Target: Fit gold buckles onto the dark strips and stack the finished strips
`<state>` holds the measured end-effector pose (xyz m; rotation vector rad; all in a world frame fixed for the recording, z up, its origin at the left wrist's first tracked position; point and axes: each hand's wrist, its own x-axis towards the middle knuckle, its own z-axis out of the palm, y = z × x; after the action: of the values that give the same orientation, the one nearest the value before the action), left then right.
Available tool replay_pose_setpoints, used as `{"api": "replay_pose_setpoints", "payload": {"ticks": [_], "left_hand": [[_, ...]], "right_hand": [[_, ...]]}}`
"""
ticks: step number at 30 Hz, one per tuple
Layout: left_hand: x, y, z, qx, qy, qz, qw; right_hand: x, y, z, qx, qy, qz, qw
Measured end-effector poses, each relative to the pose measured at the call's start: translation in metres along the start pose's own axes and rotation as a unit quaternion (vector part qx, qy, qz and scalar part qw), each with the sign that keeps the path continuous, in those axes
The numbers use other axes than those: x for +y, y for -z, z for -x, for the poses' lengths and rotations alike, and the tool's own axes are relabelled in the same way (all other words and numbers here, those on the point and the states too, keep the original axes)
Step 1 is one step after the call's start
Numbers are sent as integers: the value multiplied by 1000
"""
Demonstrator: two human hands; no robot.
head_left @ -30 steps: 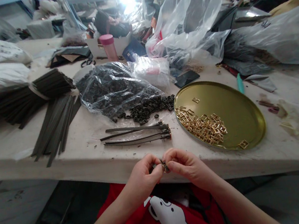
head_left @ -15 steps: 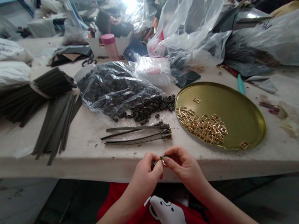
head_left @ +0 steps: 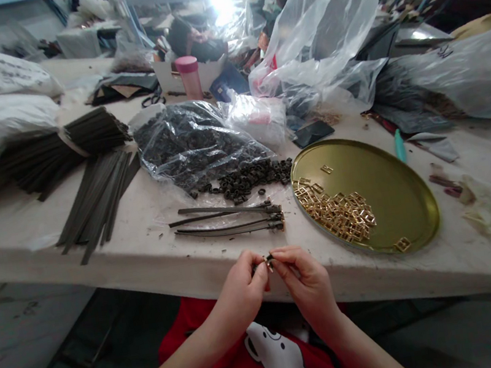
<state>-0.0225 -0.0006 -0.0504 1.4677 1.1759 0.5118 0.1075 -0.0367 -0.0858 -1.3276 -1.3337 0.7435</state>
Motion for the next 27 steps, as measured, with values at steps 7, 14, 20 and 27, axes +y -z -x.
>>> {"api": "replay_pose_setpoints", "payload": {"ticks": [7,14,20,27], "left_hand": [[-6,-1,0,-15,-1,11,1000],[-7,1,0,2,-13,12,1000],[-8,2,2,-4,6,53,999],[-2,6,5,-13,-8,2,1000]], "right_hand": [[-7,0,3,8,20,61,998],[-3,1,6,-8,79,152,985],[3,3,1,-8,1,114,993],[-5,3,1,-39,-97,-19,994]]}}
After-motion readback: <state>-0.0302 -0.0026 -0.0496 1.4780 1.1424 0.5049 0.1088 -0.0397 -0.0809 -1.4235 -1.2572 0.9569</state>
